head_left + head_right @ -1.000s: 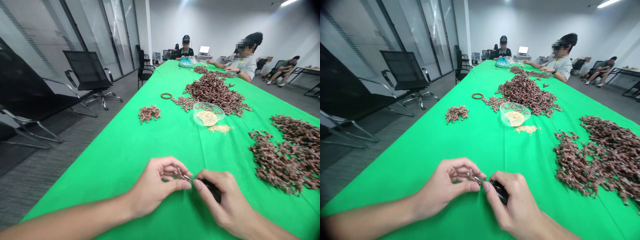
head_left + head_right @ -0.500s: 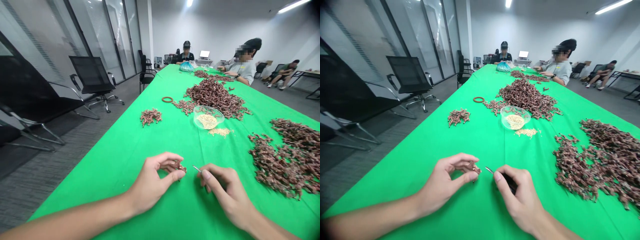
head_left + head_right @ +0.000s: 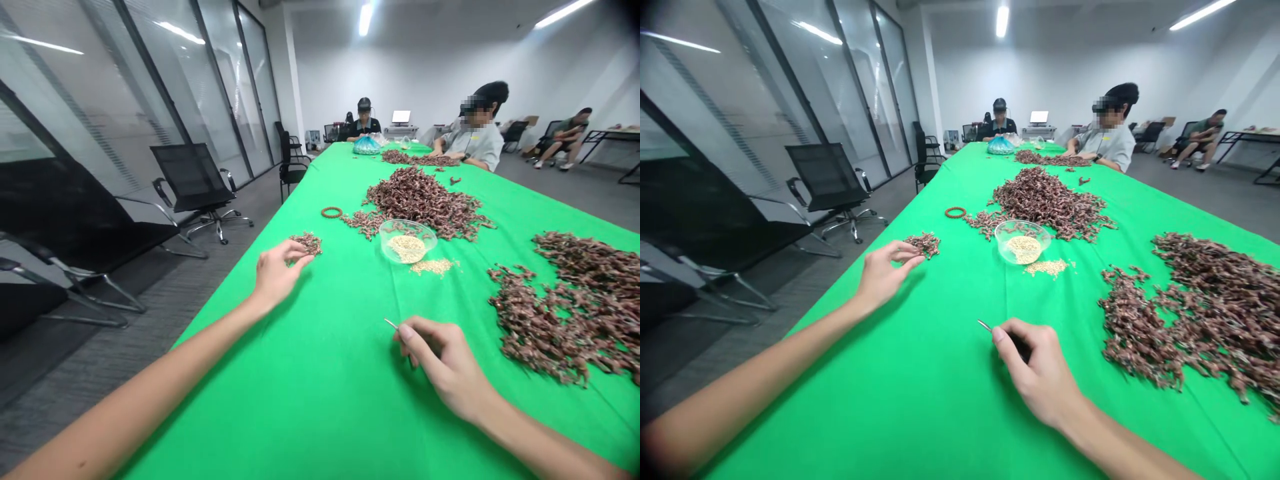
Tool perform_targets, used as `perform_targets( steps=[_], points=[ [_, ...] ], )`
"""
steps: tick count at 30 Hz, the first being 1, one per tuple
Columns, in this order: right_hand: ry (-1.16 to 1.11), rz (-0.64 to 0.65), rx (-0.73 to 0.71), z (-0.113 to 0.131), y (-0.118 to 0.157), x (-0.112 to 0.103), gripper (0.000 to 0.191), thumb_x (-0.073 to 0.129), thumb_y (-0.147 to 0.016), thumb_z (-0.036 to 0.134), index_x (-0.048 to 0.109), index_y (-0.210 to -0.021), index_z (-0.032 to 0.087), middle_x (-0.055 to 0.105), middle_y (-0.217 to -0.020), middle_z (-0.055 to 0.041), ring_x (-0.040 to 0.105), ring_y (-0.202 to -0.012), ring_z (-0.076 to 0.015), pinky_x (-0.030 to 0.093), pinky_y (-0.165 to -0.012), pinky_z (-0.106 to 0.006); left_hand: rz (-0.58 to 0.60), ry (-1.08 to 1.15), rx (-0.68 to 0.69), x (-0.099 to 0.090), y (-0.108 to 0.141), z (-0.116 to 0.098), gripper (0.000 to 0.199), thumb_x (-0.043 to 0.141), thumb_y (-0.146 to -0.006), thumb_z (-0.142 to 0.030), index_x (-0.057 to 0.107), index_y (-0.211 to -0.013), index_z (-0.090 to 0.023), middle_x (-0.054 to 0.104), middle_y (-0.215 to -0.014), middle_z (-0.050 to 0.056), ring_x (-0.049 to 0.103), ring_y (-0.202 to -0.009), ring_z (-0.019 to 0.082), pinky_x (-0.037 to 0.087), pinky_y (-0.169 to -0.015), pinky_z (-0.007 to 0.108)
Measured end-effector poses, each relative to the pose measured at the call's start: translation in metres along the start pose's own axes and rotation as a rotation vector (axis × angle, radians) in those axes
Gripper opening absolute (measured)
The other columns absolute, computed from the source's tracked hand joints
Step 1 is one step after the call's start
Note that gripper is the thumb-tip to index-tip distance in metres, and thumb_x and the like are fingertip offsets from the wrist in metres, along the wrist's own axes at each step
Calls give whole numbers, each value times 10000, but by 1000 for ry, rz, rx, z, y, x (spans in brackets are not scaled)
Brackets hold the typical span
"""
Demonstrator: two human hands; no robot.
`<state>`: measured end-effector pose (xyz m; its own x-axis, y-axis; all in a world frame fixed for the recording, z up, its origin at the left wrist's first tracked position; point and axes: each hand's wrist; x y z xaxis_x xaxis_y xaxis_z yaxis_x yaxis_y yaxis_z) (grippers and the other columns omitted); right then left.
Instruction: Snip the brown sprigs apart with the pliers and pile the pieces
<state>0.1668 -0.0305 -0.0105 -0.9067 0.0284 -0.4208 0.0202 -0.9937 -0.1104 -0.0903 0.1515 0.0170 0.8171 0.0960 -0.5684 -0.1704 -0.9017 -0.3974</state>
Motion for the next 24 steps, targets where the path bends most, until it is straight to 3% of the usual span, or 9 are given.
perform_targets(
  steps=[2, 7, 11, 14, 17, 20, 21, 23, 24],
  points=[
    [1, 0, -8, 0, 0, 0, 454, 452, -969, 535, 629, -782, 161, 578, -649, -8, 501, -584, -133, 356, -542, -270, 64, -22, 3, 4, -16, 8, 226, 696, -858, -338, 675, -977, -147, 745, -1002, 86, 709, -934, 241, 538, -879, 378],
    [10, -18, -27, 1, -3, -3, 478, 432, -973, 539, 621, -758, 156, 564, -632, -4, 496, -569, -127, 356, -532, -266, 189, -73, -26, 17, -38, 14, 321, 592, -949, -319, 590, -1225, -155, 621, -1221, 98, 644, -1023, 236, 561, -855, 437],
    [8, -27, -42, 1, -4, -5, 483, 427, -975, 536, 620, -752, 153, 549, -617, 3, 481, -552, -119, 349, -525, -261, 123, -113, -57, 16, -44, 8, 317, 590, -949, -320, 594, -1225, -165, 613, -1246, 99, 636, -1047, 245, 553, -877, 442],
    [8, -33, -54, 2, -4, -6, 476, 427, -976, 529, 618, -756, 153, 546, -614, 7, 477, -545, -115, 343, -521, -257, 25, -97, -60, 10, -42, -7, 305, 595, -945, -326, 604, -1196, -152, 633, -1197, 100, 645, -1010, 232, 555, -858, 430],
    [9, -45, -69, 3, -4, -7, 472, 424, -977, 522, 607, -742, 155, 540, -607, 11, 477, -544, -114, 334, -517, -255, -19, -2, -13, 1, -23, -43, 291, 634, -895, -362, 655, -1040, -110, 696, -808, 57, 659, -747, 191, 542, -729, 340],
    [12, -56, -87, 5, -5, -7, 474, 436, -974, 507, 581, -688, 158, 512, -576, 20, 463, -533, -110, 324, -512, -256, 64, 139, 74, -12, 24, -100, 285, 608, -873, -421, 677, -989, -170, 635, -549, -15, 596, -517, 146, 496, -586, 285],
    [14, -61, -93, 5, -5, -7, 477, 444, -972, 502, 571, -668, 158, 498, -565, 23, 456, -531, -108, 323, -512, -258, 133, 212, 104, -17, 44, -120, 285, 592, -871, -455, 687, -970, -205, 620, -497, -29, 570, -452, 140, 472, -525, 276],
    [18, -68, -102, 4, -5, -7, 484, 458, -973, 490, 558, -637, 155, 476, -550, 28, 453, -535, -107, 334, -517, -258, 433, 511, 93, -28, 86, -157, 273, 613, -845, -491, 721, -932, -256, 614, -434, -15, 562, -394, 168, 440, -456, 302],
    [19, -67, -103, 4, -5, -6, 478, 468, -975, 482, 560, -641, 153, 478, -554, 32, 462, -540, -106, 354, -524, -254, 529, 581, 94, -32, 104, -172, 303, 571, -854, -531, 745, -852, -282, 601, -405, 4, 569, -387, 192, 426, -421, 318]
  ],
)
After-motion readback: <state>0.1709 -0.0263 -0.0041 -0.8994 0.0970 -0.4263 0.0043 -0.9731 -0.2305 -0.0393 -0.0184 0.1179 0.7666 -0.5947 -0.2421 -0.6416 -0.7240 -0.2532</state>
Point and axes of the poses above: each hand's wrist, its own y-axis away from the middle knuckle, its own x-axis out of the palm, z = x × y
